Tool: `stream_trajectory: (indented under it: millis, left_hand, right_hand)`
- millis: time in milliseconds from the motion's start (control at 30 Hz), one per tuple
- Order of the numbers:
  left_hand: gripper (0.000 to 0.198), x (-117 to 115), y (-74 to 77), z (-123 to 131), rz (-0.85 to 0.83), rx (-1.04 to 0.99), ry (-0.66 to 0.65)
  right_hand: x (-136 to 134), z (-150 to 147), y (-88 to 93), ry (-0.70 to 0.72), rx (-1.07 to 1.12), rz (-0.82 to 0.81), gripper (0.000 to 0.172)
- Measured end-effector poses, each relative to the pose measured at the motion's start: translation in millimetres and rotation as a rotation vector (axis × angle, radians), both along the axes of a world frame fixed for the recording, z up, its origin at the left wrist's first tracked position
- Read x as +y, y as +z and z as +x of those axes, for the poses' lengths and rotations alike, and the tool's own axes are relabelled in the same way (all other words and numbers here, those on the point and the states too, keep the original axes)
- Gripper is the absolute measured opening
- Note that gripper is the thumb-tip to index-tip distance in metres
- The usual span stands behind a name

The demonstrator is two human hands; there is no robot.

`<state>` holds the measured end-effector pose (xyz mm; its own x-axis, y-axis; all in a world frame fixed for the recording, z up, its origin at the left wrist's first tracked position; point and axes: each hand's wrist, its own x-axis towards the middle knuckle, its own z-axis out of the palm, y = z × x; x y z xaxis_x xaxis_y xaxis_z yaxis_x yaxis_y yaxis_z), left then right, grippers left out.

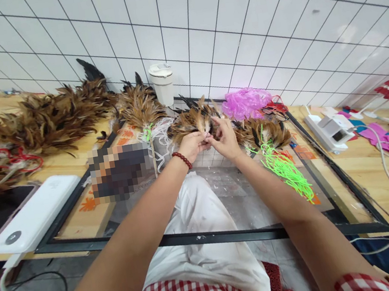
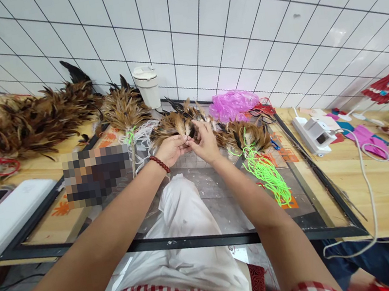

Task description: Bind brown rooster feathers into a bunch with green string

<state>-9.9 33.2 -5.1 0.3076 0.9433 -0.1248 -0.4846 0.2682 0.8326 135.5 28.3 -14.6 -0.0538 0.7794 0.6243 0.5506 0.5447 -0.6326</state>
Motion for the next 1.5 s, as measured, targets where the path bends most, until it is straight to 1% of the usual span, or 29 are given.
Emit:
stream_trajectory:
  millis: [67,100,133,200,267,333,400,467,567,633,700,800,867,933,1000,1033,1067,1133,1233,1267,1333,1367,1433,1500]
  left_hand:
    - [0.009,-1.7,-0.2,1.4,0.036,-0.002,0.045]
    - [0.011,-2.7,-0.1,1.8,0.06,0.007,0.044]
    - [0.013,-3.8,0.1,1.8,0.085,0.024,0.015]
    - [0.018,-5.9,1.0,0.8,0.127,0.074,-0.099]
    - [0.02,-7.6,2.2,-1.1,0.137,0.121,-0.228]
    - [0.02,-8.6,3.4,-3.1,0.117,0.156,-0.333]
    - [0.019,-8.8,4.3,-4.6,0.1,0.169,-0.389]
    - [0.02,-8.6,4.8,-5.2,0.091,0.16,-0.408]
    - [0.026,-8.7,5.0,-4.7,0.086,0.127,-0.398]
    - [0.028,-9.1,5.3,-4.0,0.079,0.12,-0.373]
    - [0.026,-9.4,5.6,-3.1,0.062,0.146,-0.356]
    - [0.02,-8.8,5.7,-0.8,0.026,0.186,-0.328]
    - [0.015,-7.7,5.1,1.4,0.006,0.139,-0.269]
    - [0.01,-6.4,3.7,3.4,-0.009,0.036,-0.171]
    - [0.006,-5.4,1.9,4.8,-0.023,-0.05,-0.092]
    - [0.006,-5.2,1.1,5.0,-0.028,-0.072,-0.077]
    - [0.006,-5.3,0.5,5.1,-0.03,-0.081,-0.075]
    - [0.007,-6.1,0.2,4.8,-0.028,-0.086,-0.088]
    - [0.01,-8.1,1.9,5.0,0.001,-0.091,-0.081]
    - [0.012,-8.4,2.7,5.4,0.025,-0.096,-0.043]
    - [0.013,-8.1,3.9,6.7,0.074,-0.094,0.086]
    - [0.013,-7.4,4.2,7.4,0.094,-0.08,0.161]
    - [0.012,-5.4,4.1,8.4,0.113,-0.027,0.291]
    - [0.012,-3.3,3.5,8.7,0.113,0.03,0.375]
  right_hand:
    - [2.5,1.8,1.5,0.073,0.149,-0.125,0.059]
    - [3.5,3.9,2.8,0.144,0.226,-0.216,0.052]
    - [4.0,6.5,4.4,0.232,0.294,-0.314,0.045]
    - [3.6,12.8,8.2,0.41,0.394,-0.497,0.036]
    - [2.0,18.5,11.7,0.535,0.472,-0.624,0.035]
    - [0.3,21.6,13.9,0.602,0.543,-0.697,0.036]
    - [-0.2,21.9,14.3,0.626,0.594,-0.723,0.036]
    - [0.8,20.2,13.1,0.585,0.636,-0.689,0.034]
    - [4.1,16.8,9.7,0.444,0.67,-0.605,0.033]
    - [6.0,14.9,7.9,0.373,0.647,-0.567,0.035]
    - [7.0,13.4,6.9,0.342,0.601,-0.52,0.036]
    - [7.7,12.2,5.9,0.336,0.523,-0.418,0.037]
    - [8.7,13.0,4.6,0.319,0.442,-0.356,0.04]
    - [10.0,14.8,2.8,0.275,0.307,-0.287,0.048]
    - [10.8,16.2,1.1,0.212,0.143,-0.191,0.066]
    - [10.6,16.3,0.6,0.178,0.073,-0.141,0.073]
    - [10.1,15.8,0.4,0.144,0.021,-0.096,0.077]
    - [7.9,13.0,1.1,0.09,-0.035,-0.029,0.073]
    - [4.6,7.6,3.4,0.041,-0.038,0.021,0.065]
    - [4.2,6.6,3.9,0.027,-0.023,0.03,0.064]
    - [4.9,6.9,4.1,-0.005,0.018,0.043,0.06]
    - [5.9,8.3,3.7,-0.025,0.036,0.051,0.055]
    - [8.3,12.5,2.2,-0.069,0.047,0.065,0.038]
    - [10.2,16.8,0.2,-0.097,0.024,0.077,0.024]
